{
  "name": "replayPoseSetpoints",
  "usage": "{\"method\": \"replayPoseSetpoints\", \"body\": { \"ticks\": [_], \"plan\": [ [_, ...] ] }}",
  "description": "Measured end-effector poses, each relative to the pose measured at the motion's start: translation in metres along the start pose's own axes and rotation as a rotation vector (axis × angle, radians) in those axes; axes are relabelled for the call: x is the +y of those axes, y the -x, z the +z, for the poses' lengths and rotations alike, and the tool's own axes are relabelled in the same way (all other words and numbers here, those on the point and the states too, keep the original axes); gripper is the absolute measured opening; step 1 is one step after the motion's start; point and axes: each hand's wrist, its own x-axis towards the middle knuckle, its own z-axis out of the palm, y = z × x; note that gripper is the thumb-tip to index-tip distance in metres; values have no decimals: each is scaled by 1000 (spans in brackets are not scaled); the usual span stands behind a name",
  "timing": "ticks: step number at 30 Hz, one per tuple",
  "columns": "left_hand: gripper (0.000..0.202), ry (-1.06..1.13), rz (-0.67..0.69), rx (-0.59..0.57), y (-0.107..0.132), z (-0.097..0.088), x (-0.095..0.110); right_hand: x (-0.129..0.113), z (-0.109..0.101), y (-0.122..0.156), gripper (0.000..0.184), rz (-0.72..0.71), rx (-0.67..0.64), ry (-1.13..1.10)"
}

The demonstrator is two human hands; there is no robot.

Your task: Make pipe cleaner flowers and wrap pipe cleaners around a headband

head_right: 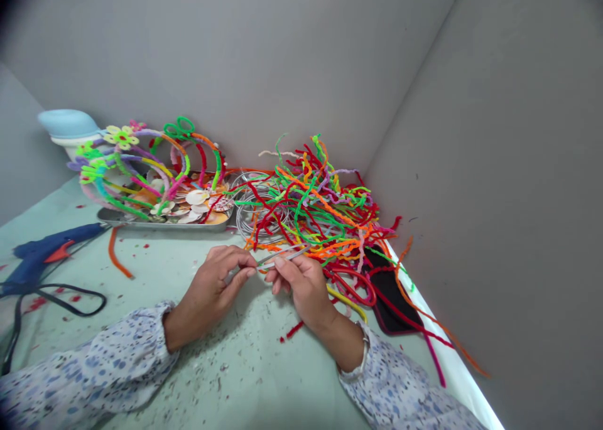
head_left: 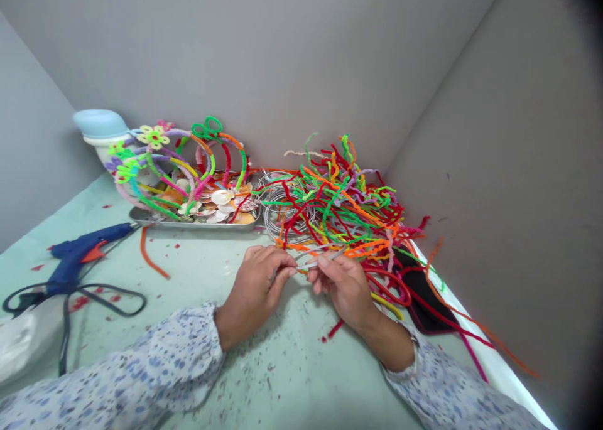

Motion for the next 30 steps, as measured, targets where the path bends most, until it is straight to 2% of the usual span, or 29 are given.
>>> {"method": "replayPoseSetpoints", "body": {
  "ticks": [6,10,15,19,30],
  "plan": [
    [11,28,-30,-64,0,-1,2,4,-1,-1,18,-63,33,-9],
    [12,66,-54,-93,0,0,2,4,-1,-1,16,-96,9,-6],
    [16,198,-117,-147,0,3,-1,4,-2,-1,16,-75,1,-42],
    [15,348,-185,-135,-1,5,-5,4,-3,-1,16,-47,42,-93],
    [20,403,-188,-234,-4,2,-4,4,-4,-3,19,-2,16,-59]
  ]
}}
